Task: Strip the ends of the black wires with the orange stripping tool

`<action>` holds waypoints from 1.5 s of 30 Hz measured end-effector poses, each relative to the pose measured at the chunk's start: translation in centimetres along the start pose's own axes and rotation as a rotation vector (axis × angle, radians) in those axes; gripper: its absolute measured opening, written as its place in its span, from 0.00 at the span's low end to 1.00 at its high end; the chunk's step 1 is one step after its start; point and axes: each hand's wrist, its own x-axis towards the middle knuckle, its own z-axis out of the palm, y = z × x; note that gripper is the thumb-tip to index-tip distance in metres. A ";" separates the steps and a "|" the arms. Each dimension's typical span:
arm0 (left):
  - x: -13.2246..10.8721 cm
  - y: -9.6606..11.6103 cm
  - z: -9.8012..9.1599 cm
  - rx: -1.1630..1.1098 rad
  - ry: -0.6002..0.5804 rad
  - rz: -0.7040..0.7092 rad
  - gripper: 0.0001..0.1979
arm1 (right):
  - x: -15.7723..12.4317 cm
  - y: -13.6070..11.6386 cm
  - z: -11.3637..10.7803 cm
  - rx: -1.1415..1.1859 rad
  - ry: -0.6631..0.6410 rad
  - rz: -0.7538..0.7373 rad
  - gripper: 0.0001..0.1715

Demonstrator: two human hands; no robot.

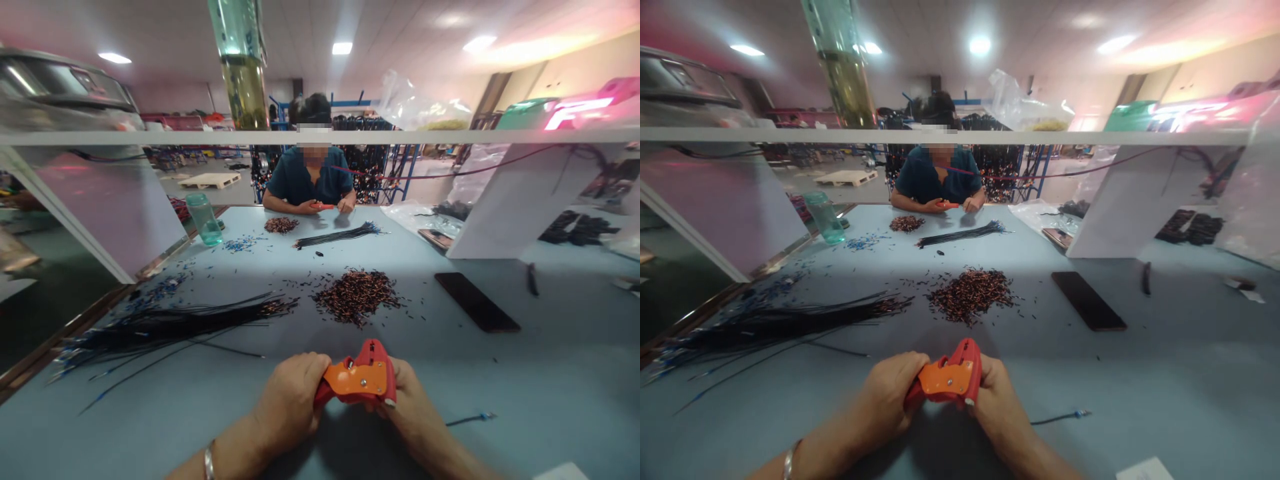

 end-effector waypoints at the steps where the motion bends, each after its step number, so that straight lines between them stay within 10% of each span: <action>1: 0.0 0.0 0.0 0.002 0.008 0.003 0.03 | 0.0 0.0 0.0 0.001 0.004 -0.009 0.09; 17: -0.1 0.1 -0.1 -0.101 -0.014 -0.103 0.04 | 0.4 0.7 -0.6 -0.080 -0.025 -0.081 0.21; 23: 0.9 0.0 -1.7 -0.477 0.002 -0.393 0.06 | 1.0 0.2 -1.5 -0.153 0.053 -0.060 0.17; 31: 0.8 -0.5 -2.0 -1.587 -0.236 -0.886 0.23 | 1.0 0.3 -2.6 -0.276 0.105 -0.102 0.16; 45: 0.3 0.3 -2.2 -1.684 -0.514 -0.785 0.26 | 0.4 -1.1 -3.8 -0.517 0.256 -0.563 0.08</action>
